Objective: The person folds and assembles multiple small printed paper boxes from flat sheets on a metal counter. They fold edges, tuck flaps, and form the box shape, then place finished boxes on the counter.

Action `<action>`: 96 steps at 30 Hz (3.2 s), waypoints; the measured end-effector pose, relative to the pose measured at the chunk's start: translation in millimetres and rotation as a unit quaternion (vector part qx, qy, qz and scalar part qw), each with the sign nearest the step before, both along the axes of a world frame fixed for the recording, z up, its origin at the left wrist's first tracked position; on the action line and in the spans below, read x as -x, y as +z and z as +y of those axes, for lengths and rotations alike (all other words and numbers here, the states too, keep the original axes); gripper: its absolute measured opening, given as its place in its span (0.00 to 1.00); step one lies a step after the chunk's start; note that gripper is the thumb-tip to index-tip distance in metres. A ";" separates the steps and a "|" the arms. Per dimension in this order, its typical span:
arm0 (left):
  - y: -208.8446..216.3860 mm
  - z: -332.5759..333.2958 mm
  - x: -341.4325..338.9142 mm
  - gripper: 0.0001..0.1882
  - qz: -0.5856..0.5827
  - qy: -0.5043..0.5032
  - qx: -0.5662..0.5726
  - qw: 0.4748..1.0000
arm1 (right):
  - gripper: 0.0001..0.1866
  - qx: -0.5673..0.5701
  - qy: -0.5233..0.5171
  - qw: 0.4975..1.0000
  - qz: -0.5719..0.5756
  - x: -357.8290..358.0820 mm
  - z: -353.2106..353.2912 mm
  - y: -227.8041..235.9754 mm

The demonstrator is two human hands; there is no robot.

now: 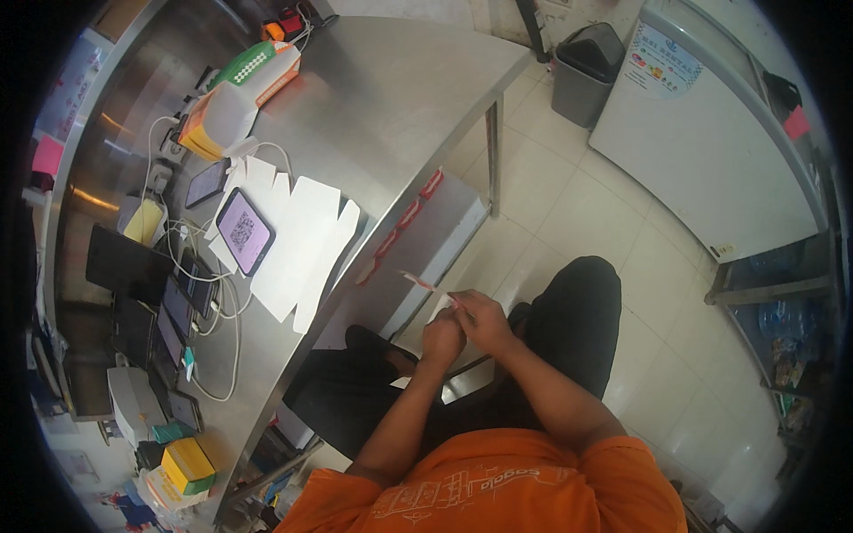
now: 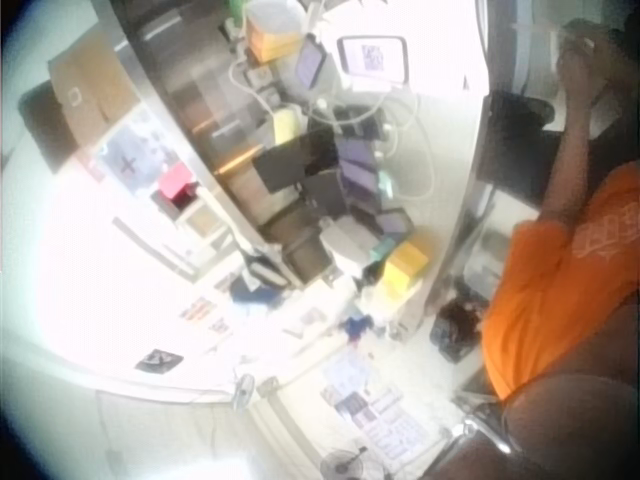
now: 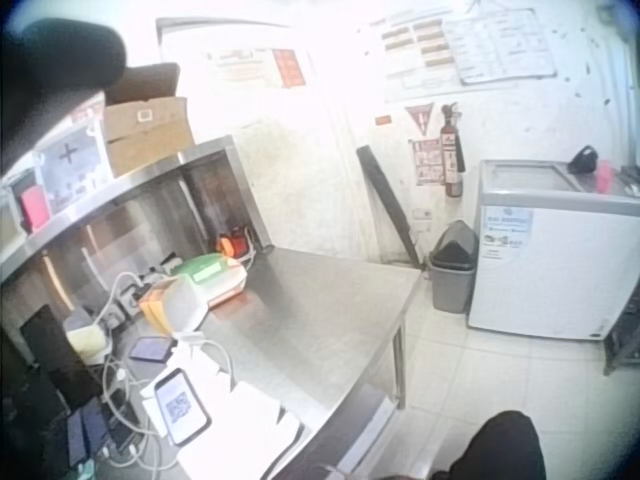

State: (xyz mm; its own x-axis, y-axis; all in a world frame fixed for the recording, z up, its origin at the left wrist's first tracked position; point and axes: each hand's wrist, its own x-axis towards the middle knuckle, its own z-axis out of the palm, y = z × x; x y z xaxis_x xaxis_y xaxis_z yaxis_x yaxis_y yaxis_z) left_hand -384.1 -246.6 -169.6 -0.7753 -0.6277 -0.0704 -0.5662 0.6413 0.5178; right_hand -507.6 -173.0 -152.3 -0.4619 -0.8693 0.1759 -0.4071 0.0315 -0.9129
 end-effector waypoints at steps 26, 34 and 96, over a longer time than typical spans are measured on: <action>3.2 -23.7 0.4 0.07 0.266 0.117 -0.031 0.956 | 0.08 -0.024 -0.097 0.974 -0.205 11.7 0.2 -39.0; 7.6 -28.6 3.0 0.08 0.312 0.163 -0.357 0.865 | 0.06 -0.017 -0.063 0.948 -0.310 11.4 -0.2 -29.7; -20.0 -43.0 -11.4 0.14 0.284 0.221 -0.548 0.755 | 0.25 -0.127 -0.164 0.899 -0.385 40.9 0.2 -41.1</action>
